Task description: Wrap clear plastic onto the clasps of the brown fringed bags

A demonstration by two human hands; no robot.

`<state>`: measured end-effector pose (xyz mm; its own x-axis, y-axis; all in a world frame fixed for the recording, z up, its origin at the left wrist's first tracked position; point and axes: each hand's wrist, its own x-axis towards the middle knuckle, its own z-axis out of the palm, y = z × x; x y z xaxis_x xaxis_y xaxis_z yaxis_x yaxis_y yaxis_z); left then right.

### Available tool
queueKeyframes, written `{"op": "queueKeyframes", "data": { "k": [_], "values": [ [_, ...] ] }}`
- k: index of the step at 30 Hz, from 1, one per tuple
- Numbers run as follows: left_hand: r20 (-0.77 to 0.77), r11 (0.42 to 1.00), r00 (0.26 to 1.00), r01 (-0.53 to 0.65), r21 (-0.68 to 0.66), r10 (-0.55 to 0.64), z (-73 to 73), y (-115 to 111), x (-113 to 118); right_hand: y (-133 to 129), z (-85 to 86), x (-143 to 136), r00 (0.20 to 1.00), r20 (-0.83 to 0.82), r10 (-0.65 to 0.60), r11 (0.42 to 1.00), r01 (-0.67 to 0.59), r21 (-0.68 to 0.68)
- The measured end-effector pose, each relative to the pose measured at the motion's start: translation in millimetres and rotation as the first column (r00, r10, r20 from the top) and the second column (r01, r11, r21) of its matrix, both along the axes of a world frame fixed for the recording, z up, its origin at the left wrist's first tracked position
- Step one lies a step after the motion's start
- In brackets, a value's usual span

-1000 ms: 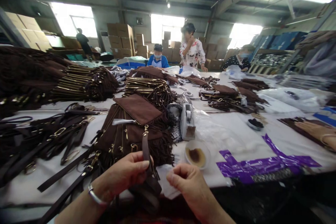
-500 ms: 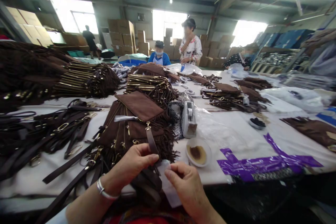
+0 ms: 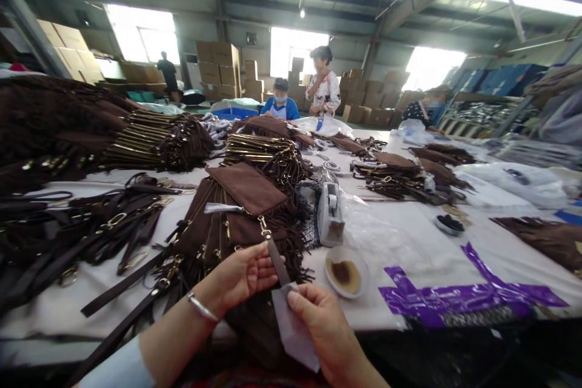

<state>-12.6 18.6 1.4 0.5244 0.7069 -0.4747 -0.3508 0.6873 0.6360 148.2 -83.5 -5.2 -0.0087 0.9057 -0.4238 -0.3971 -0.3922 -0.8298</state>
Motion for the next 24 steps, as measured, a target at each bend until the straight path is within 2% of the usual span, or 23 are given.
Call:
{"op": "queueKeyframes", "data": {
  "k": [2, 5, 8, 11, 16, 20, 24],
  "values": [
    [-0.007, 0.990, 0.994, -0.113, -0.089, 0.112, 3.0, 17, 6, -10, -1.0, 6, 0.998, -0.063, 0.026, 0.999, -0.027, -0.019],
    [-0.082, 0.962, 0.962, -0.266, -0.064, 0.261, 6.0, 33, 20, -24, -8.0, 17, 0.995, -0.079, 0.063, 0.998, -0.065, -0.022],
    [-0.084, 0.949, 0.946, -0.310, 0.053, 0.313, 5.5, 34, 31, -31, -13.5, 25, 0.998, -0.013, 0.065, 0.997, -0.065, -0.027],
    [-0.081, 0.938, 0.943, -0.309, 0.154, 0.324, 4.3, 28, 32, -27, -11.1, 24, 0.994, 0.070, 0.079, 0.997, -0.078, -0.009],
    [-0.158, 0.932, 0.933, -0.286, 0.222, 0.323, 6.0, 21, 24, 8, -8.5, 12, 0.975, 0.224, -0.005, 0.999, -0.006, 0.045],
    [-0.216, 0.932, 0.924, -0.260, 0.254, 0.317, 7.2, 21, 18, 45, -14.0, 3, 0.935, 0.344, -0.088, 0.987, 0.035, 0.157],
    [-0.260, 0.922, 0.910, -0.240, 0.304, 0.323, 4.4, 21, 14, 73, -13.3, -8, 0.945, 0.304, -0.121, 0.976, 0.058, 0.209]
  ]
}}
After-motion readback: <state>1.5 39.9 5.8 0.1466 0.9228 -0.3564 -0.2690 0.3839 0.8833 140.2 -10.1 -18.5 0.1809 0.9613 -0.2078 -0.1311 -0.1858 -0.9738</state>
